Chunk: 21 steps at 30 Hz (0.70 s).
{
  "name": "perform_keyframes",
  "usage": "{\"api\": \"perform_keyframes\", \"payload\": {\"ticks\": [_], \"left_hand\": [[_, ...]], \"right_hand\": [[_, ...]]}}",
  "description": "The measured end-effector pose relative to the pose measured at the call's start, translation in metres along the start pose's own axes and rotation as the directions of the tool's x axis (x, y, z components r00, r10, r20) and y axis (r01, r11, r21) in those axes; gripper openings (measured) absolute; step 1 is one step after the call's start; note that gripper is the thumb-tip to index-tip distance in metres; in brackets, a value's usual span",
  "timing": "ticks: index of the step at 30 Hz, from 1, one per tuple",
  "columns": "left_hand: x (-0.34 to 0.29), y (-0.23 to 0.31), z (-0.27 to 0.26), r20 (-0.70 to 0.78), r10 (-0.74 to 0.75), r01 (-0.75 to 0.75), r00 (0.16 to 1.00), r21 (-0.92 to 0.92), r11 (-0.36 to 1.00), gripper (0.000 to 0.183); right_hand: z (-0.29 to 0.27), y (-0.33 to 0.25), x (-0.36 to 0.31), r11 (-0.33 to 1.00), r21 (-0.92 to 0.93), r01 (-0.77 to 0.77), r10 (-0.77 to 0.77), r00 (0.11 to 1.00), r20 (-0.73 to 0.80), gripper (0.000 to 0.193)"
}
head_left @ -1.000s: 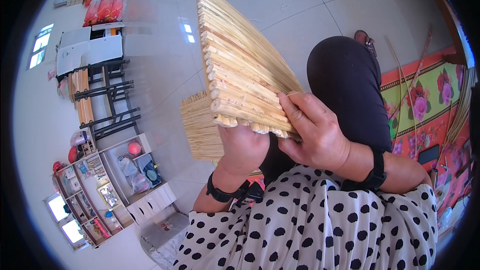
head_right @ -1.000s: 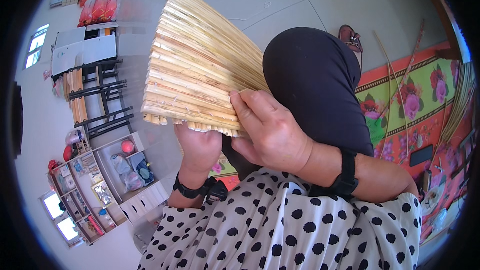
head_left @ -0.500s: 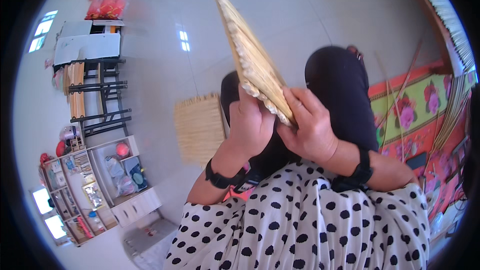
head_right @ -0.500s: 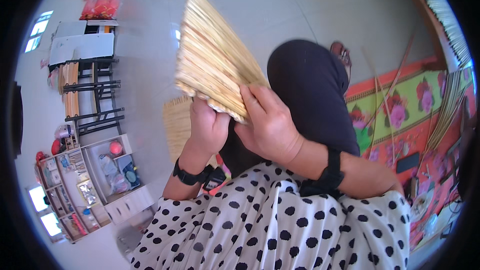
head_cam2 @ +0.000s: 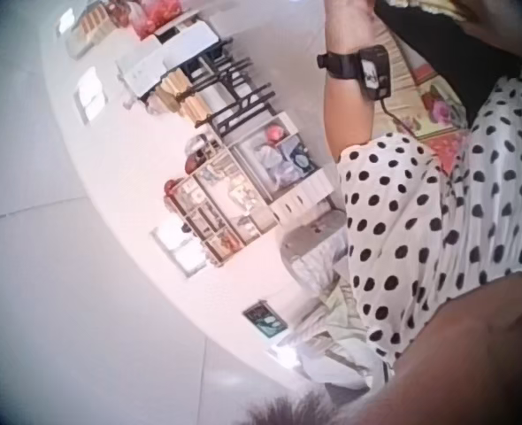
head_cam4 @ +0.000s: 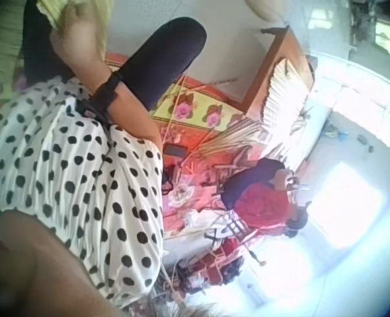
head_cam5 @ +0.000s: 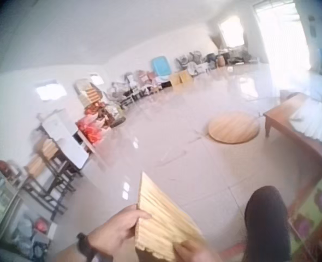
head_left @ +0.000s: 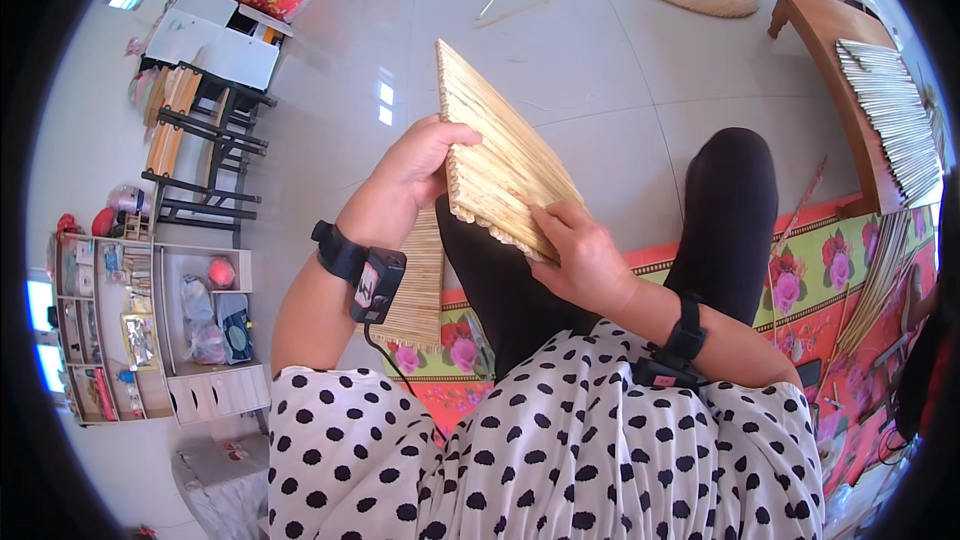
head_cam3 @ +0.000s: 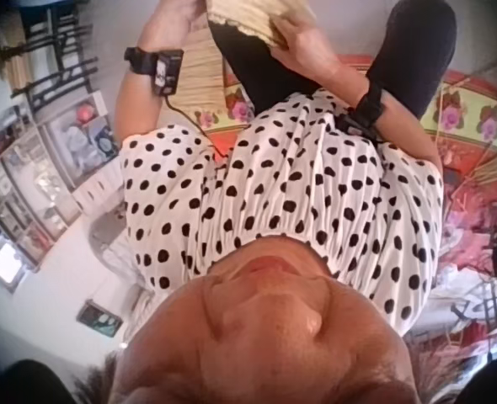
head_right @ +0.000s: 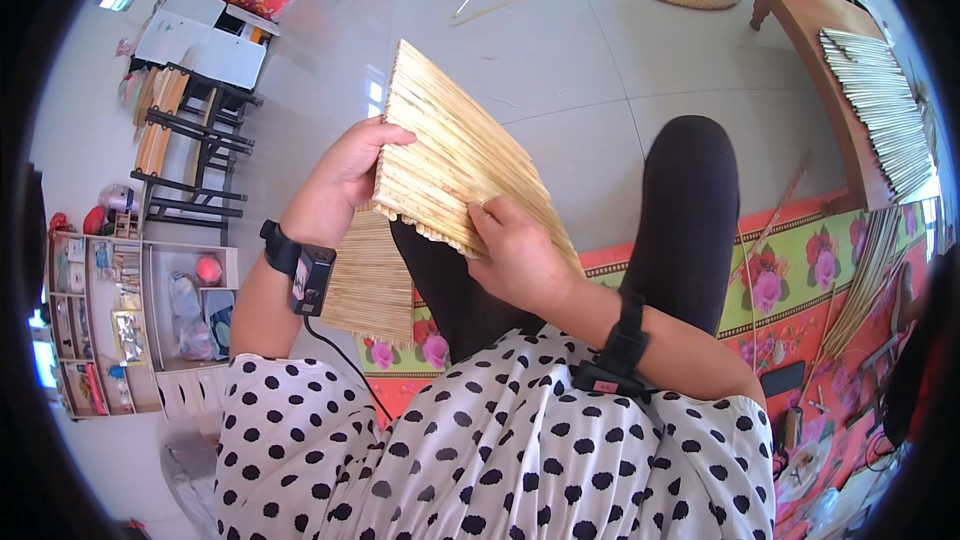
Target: The person sits on the floor and weaves a bamboo mat by threading a thin cord through the edges of bamboo strips. They use a needle to pull the cord through and scissors to trim the excess cord. The person repeatedly flips the mat to work on different edges.
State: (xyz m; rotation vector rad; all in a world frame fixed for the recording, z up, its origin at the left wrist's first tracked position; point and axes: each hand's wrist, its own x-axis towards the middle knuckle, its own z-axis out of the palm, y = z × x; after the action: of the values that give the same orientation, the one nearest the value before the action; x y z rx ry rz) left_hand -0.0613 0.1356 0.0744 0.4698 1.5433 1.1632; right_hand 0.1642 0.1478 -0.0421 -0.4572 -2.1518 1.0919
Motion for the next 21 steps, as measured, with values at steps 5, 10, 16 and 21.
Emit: {"api": "perform_keyframes", "payload": {"ticks": [5,10,16,21], "left_hand": [[-0.029,-0.009,-0.024,-0.126,0.256,-0.262,0.959,-0.038,0.964,0.047],[-0.064,-0.035,-0.041,-0.205,0.495,-0.536,0.844,-0.344,0.771,0.053],[-0.067,-0.075,-0.006,-0.313,0.591,-0.626,0.743,-0.638,0.449,0.056],[-0.055,-0.093,0.031,-0.161,0.614,-0.471,0.772,-0.794,0.384,0.059]], "right_hand": [[-0.004,-0.009,0.015,0.991,-0.083,0.107,-0.106,0.994,0.012,0.057],[-0.043,-0.028,0.026,0.871,-0.341,0.353,-0.437,0.874,-0.213,0.049],[-0.061,-0.052,0.003,0.866,0.414,-0.281,0.317,0.948,-0.019,0.050],[-0.070,-0.056,0.022,0.637,0.740,-0.216,0.431,0.896,-0.109,0.060]]}}
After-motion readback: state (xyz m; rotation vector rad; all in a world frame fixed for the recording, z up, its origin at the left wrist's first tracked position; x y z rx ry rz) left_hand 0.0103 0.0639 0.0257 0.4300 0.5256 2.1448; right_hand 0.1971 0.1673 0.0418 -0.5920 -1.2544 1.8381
